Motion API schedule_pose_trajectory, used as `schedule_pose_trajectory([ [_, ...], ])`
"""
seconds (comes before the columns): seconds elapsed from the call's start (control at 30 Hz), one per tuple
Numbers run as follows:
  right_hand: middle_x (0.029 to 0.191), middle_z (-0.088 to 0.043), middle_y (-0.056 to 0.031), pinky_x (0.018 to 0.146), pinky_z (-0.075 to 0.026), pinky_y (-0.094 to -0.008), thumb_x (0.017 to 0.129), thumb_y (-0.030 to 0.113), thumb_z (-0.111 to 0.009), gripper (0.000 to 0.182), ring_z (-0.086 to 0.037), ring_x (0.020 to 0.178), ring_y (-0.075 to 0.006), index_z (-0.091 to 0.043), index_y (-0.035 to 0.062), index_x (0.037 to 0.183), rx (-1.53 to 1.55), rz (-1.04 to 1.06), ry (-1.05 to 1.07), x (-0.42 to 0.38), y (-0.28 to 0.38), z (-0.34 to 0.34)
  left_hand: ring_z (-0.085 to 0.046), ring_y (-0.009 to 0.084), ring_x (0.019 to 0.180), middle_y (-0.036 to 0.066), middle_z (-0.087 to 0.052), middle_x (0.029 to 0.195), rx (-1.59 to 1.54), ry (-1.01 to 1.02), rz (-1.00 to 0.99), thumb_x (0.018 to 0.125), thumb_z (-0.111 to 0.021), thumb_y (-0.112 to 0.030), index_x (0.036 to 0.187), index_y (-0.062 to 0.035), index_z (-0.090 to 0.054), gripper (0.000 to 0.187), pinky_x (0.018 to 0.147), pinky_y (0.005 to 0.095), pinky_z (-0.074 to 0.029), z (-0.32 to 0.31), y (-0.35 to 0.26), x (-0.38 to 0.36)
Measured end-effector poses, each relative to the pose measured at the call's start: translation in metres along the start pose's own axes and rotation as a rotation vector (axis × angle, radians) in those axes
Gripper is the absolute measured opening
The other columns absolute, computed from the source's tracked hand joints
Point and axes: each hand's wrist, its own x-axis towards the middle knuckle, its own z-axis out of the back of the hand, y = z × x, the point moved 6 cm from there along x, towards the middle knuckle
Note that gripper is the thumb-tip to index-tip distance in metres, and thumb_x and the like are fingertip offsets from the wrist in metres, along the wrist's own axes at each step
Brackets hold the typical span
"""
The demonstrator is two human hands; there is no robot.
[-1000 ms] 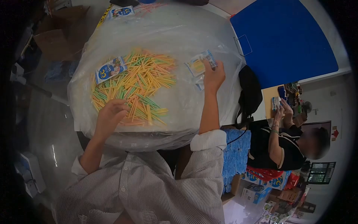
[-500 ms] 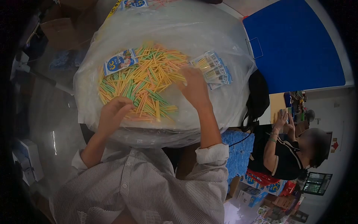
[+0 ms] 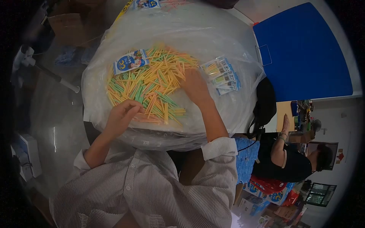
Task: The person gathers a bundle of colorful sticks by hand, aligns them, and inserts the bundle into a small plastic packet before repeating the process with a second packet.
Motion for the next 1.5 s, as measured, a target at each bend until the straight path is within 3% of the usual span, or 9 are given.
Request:
schedule_pose_trajectory([
  [0.27,0.075,-0.051,-0.0157,0.063,-0.041,-0.0342,0.084,0.02,-0.042,0.024,-0.052,0.069,-0.0288,-0.042,-0.0017,0.094,0.485,-0.092,0.022,-0.009,-0.007,0.017,-0.056,0.0106,0.075,0.005,-0.058,0.078,-0.003,-0.003,0.074,0.086,-0.042,-0.01,0.093,0.0005,-0.053,0.016,0.068,0.0219,-0.044,0.005,0.005,0.0],
  [0.43,0.069,-0.046,-0.0021,0.051,-0.039,-0.0264,0.087,0.009,-0.034,0.012,-0.042,0.053,-0.0059,-0.04,0.0027,0.095,1.006,-0.086,0.219,-0.017,0.051,0.012,-0.053,0.0109,0.085,0.007,-0.056,0.092,-0.26,0.005,0.069,0.087,-0.043,-0.018,0.103,0.0029,-0.047,0.027,0.073,0.0225,-0.043,-0.01,0.007,0.016],
  [0.6,0.074,-0.049,-0.013,0.056,-0.042,-0.0314,0.082,0.013,-0.046,0.021,-0.054,0.067,-0.0249,-0.041,-0.0003,0.098,0.852,-0.024,0.069,-0.024,0.105,0.004,-0.05,0.0119,0.088,0.007,-0.052,0.097,-0.485,-0.138,0.29,0.083,-0.049,-0.032,0.109,-0.0007,-0.042,0.041,0.073,0.0242,-0.043,-0.02,0.024,0.035],
  [0.67,0.082,-0.052,-0.0163,0.055,-0.042,-0.0367,0.076,0.003,-0.048,0.028,-0.053,0.068,-0.0323,-0.042,-0.0001,0.103,0.277,0.243,-0.047,-0.03,0.129,0.007,-0.05,0.0125,0.088,0.007,-0.051,0.098,-0.57,-0.097,0.465,0.081,-0.051,-0.036,0.109,-0.0011,-0.041,0.046,0.073,0.0249,-0.043,-0.029,0.023,0.035],
  [0.77,0.095,-0.049,-0.0216,0.062,-0.042,-0.0401,0.07,-0.002,-0.05,0.033,-0.05,0.078,-0.0391,-0.044,-0.0009,0.102,0.318,-0.038,-0.015,-0.025,0.129,-0.002,-0.05,0.0142,0.087,0.007,-0.052,0.095,-0.903,-0.274,0.563,0.083,-0.048,-0.035,0.105,-0.0013,-0.043,0.041,0.071,0.0273,-0.044,-0.031,0.02,0.033],
  [0.9,0.103,-0.048,-0.0187,0.067,-0.044,-0.0347,0.072,-0.002,-0.051,0.035,-0.053,0.085,-0.0313,-0.044,-0.0017,0.106,0.481,0.06,-0.209,-0.025,0.127,0.007,-0.051,0.0161,0.086,0.007,-0.052,0.094,-1.08,-0.317,0.448,0.087,-0.041,-0.026,0.097,-0.0018,-0.047,0.027,0.072,0.03,-0.044,-0.022,0.025,0.048],
  [0.97,0.11,-0.046,-0.014,0.072,-0.044,-0.0285,0.076,-0.001,-0.051,0.036,-0.053,0.091,-0.0204,-0.043,-0.0007,0.111,0.847,-0.103,-0.209,-0.031,0.118,0.006,-0.051,0.0164,0.086,0.006,-0.052,0.094,-1.114,-0.31,0.366,0.088,-0.039,-0.023,0.095,-0.0027,-0.049,0.023,0.074,0.031,-0.044,-0.017,0.024,0.059],
  [1.27,0.094,-0.053,-0.0086,0.075,-0.044,-0.0239,0.079,0.0,-0.051,0.024,-0.052,0.087,-0.0129,-0.046,-0.0037,0.102,1.481,-0.393,-0.649,-0.052,0.098,-0.029,-0.05,0.0165,0.086,0.005,-0.049,0.087,-1.127,-0.349,0.154,0.087,-0.04,-0.015,0.095,-0.0027,-0.044,0.015,0.081,0.0306,-0.04,-0.008,0.023,0.079],
  [1.5,0.089,-0.054,-0.0071,0.075,-0.043,-0.0226,0.078,0.0,-0.051,0.02,-0.053,0.081,-0.0114,-0.047,-0.0029,0.098,1.308,-0.33,-0.704,-0.032,0.071,0.015,-0.052,0.0163,0.083,0.006,-0.052,0.086,-1.064,-0.243,0.207,0.087,-0.043,-0.014,0.096,-0.0011,-0.047,0.017,0.07,0.0293,-0.043,-0.007,0.004,0.074],
])
